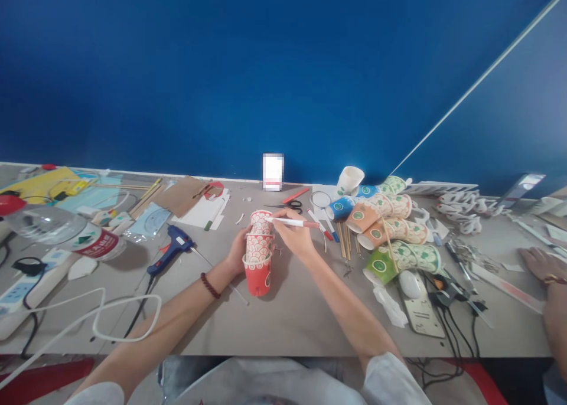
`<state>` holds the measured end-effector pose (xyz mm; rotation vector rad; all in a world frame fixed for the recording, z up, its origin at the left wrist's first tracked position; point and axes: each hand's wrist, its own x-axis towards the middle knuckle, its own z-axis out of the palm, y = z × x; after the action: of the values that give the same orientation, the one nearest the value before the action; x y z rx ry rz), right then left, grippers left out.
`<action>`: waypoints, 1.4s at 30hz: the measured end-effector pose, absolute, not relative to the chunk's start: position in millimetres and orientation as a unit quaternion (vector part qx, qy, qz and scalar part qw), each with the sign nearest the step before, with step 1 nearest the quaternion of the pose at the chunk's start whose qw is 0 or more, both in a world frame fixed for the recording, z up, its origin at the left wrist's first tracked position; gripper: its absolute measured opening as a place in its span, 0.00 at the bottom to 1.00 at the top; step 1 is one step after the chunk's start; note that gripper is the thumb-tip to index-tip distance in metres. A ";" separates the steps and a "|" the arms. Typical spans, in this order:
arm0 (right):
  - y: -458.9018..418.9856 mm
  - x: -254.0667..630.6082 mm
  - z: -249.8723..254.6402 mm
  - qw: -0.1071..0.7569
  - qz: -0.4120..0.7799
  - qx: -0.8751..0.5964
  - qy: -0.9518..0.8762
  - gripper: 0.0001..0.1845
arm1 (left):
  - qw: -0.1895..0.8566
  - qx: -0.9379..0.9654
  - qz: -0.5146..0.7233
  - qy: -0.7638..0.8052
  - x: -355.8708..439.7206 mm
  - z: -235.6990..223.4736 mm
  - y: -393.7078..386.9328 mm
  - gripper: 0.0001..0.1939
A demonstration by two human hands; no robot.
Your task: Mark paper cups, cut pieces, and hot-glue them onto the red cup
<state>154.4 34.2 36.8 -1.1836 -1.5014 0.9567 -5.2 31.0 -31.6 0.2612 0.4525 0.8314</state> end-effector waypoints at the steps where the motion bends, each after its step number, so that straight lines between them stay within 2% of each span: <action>1: 34.6 154.5 36.5 0.481 0.392 -0.492 -0.611 0.07 | 0.883 0.127 0.399 0.211 -5.3 -32.0 31.2 0.22; 6: 34.0 154.0 41.9 0.472 0.402 -0.509 -0.597 0.07 | 0.890 0.135 0.395 0.183 -7.4 -34.4 31.6 0.27; 18: 32.9 156.3 45.8 0.460 0.408 -0.514 -0.598 0.06 | 0.875 0.150 0.407 0.215 -5.3 -24.5 28.4 0.21; 28: 33.3 156.0 43.4 0.462 0.411 -0.512 -0.596 0.05 | 0.872 0.142 0.406 0.235 -4.7 -18.8 26.0 0.20; 35: 32.8 155.6 43.0 0.475 0.420 -0.501 -0.589 0.04 | 0.876 0.172 0.393 0.219 -4.8 -21.0 26.2 0.23; 42: 31.9 154.2 45.3 0.473 0.405 -0.518 -0.586 0.05 | 0.875 0.158 0.402 0.220 -4.6 -21.6 26.7 0.21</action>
<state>154.2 31.9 45.3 -1.2689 -1.4345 0.9925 -4.6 26.7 -21.6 0.3292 0.4595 0.8393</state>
